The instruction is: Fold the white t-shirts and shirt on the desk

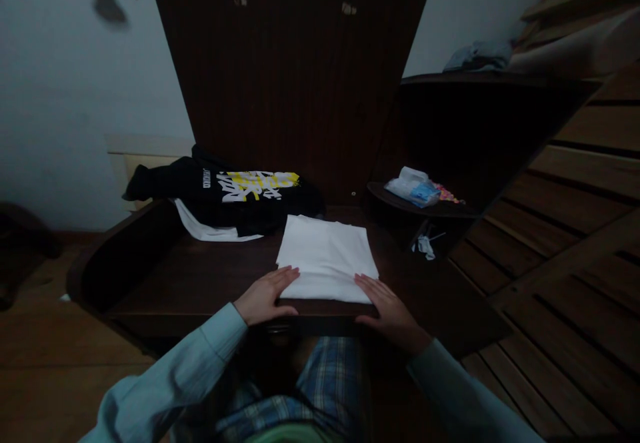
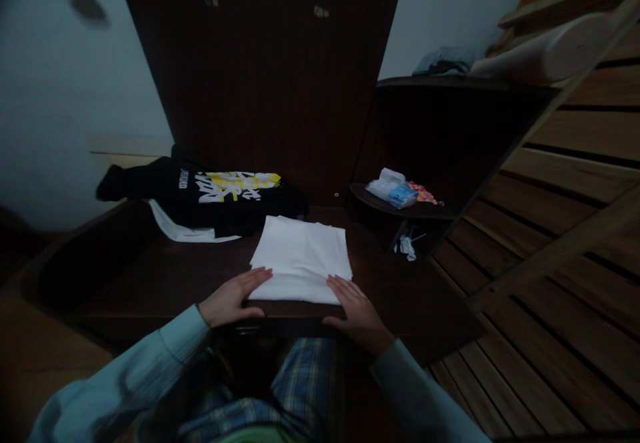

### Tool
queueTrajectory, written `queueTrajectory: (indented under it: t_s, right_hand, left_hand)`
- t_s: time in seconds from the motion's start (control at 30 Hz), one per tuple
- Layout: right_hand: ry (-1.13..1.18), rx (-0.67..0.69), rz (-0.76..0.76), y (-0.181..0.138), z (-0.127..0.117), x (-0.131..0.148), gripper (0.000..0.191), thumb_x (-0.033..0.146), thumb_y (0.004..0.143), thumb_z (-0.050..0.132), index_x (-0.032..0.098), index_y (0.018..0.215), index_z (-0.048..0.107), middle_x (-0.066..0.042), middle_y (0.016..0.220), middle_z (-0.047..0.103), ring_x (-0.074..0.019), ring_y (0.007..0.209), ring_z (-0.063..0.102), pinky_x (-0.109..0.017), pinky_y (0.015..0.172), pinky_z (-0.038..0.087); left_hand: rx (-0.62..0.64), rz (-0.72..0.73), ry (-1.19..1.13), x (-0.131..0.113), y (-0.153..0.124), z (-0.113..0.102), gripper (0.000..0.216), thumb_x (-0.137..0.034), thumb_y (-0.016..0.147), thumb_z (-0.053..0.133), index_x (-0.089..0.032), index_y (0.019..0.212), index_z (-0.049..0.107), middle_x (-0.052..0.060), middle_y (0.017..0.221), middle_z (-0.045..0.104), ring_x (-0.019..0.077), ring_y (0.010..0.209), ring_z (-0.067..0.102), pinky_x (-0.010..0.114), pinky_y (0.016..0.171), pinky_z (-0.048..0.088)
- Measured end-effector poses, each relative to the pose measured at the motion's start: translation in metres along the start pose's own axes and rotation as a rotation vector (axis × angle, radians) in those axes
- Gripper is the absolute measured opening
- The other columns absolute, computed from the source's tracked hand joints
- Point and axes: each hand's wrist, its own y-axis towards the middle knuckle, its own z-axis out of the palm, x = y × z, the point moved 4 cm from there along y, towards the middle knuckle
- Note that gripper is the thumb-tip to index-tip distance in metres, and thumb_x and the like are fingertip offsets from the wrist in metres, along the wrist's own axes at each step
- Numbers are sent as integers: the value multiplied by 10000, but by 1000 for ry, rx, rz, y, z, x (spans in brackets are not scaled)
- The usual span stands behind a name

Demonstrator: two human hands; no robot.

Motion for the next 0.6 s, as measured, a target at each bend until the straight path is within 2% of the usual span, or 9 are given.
queueTrajectory:
  t_s: [0.07, 0.13, 0.23, 0.33, 0.43, 0.53, 0.6]
  right_hand:
    - [-36, -16, -56, -10, 2, 1, 745, 495, 728, 582, 181, 1351, 322, -131, 1346, 414, -272, 1236, 382, -457, 1012, 336]
    - [-48, -62, -115, -18, 1, 2, 647, 441, 794, 518, 190, 1355, 315, -122, 1318, 452, -251, 1209, 422, -432, 996, 365]
    - [-33, -132, -188, -26, -6, 3, 495, 385, 866, 399, 208, 1327, 366, -98, 1247, 529, -221, 1137, 496, -389, 944, 424]
    - [14, -132, -239, -27, -12, 2, 423, 352, 876, 377, 221, 1273, 441, -80, 1179, 583, -208, 1056, 547, -360, 882, 467]
    - [41, -138, -222, -22, -16, -5, 397, 279, 859, 396, 216, 1243, 475, -82, 1118, 618, -197, 1005, 571, -348, 849, 478]
    - [14, -153, -185, -16, -17, -16, 455, 321, 797, 494, 193, 1233, 491, -116, 1221, 548, -247, 1130, 492, -416, 917, 425]
    - [11, -105, -178, -15, -15, -21, 465, 353, 773, 524, 201, 1213, 514, -116, 1278, 498, -265, 1196, 431, -442, 949, 391]
  left_hand:
    - [15, 23, 9, -3, -8, 2, 838, -597, 679, 570, -163, 1344, 303, 134, 1374, 377, 257, 1278, 313, 403, 1036, 286]
    - [7, 44, 21, -8, -16, 3, 807, -538, 683, 605, -191, 1345, 300, 119, 1366, 395, 254, 1263, 337, 409, 1022, 299]
    - [-28, 63, 39, -15, -24, 3, 598, -341, 764, 575, -216, 1308, 362, 95, 1310, 471, 227, 1207, 411, 395, 985, 334]
    - [-69, 91, 14, -19, -26, 0, 420, -204, 804, 492, -219, 1224, 470, 84, 1208, 563, 198, 1102, 504, 357, 925, 380]
    - [-92, 94, -22, -19, -23, -5, 328, -219, 819, 472, -225, 1139, 545, 76, 1104, 621, 184, 1009, 558, 333, 877, 406]
    - [-108, 61, 2, -16, -18, -8, 452, -330, 777, 546, -212, 1210, 494, 109, 1245, 525, 235, 1144, 470, 380, 945, 360]
    - [-83, 43, 9, -13, -16, -6, 541, -351, 752, 572, -207, 1258, 448, 117, 1325, 447, 255, 1227, 383, 409, 992, 313]
